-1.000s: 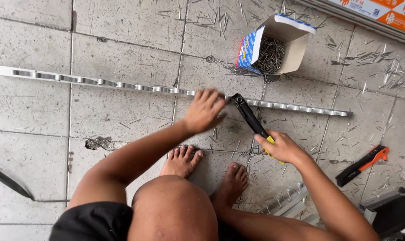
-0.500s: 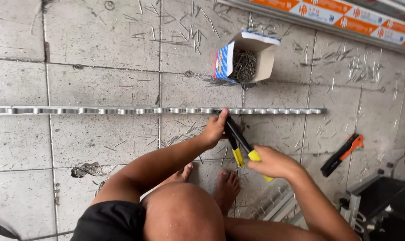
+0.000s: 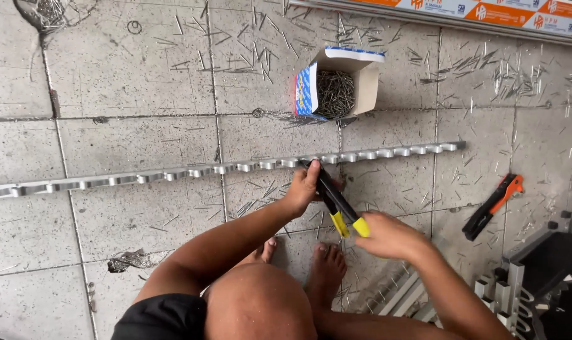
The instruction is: Using a hand riveter to join metal strips with rivets
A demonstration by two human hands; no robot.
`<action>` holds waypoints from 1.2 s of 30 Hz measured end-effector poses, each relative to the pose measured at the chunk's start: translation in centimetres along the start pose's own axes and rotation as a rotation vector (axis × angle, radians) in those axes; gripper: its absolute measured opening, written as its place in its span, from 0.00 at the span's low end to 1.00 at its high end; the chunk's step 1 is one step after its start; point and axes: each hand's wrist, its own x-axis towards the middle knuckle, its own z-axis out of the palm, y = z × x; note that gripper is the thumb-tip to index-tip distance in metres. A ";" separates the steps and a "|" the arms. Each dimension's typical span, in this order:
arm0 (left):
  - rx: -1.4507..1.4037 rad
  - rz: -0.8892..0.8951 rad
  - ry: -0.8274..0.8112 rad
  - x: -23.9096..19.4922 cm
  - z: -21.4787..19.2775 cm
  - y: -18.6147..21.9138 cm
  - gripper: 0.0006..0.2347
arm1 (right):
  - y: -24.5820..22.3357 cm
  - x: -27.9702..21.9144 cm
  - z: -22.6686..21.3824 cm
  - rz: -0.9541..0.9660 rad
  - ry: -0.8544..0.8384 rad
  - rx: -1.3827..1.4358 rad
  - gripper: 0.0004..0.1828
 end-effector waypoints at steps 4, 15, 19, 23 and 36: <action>-0.087 -0.016 0.054 -0.3 1.0 1.9 0.34 | 0.7 2.1 0.7 -0.050 0.000 0.146 0.39; 0.109 -0.050 0.049 -1.5 1.6 2.8 0.36 | -0.9 0.3 0.5 -0.120 0.071 0.090 0.22; 0.108 -0.027 0.022 -0.3 1.4 2.9 0.37 | -1.9 -0.7 -0.6 -0.070 0.060 0.214 0.18; 0.086 -0.023 0.065 0.9 1.0 1.8 0.36 | -0.5 4.7 3.8 -0.051 0.216 0.364 0.23; 0.292 0.145 -0.150 0.5 2.4 1.5 0.27 | 0.6 5.5 4.0 -0.099 0.378 0.294 0.19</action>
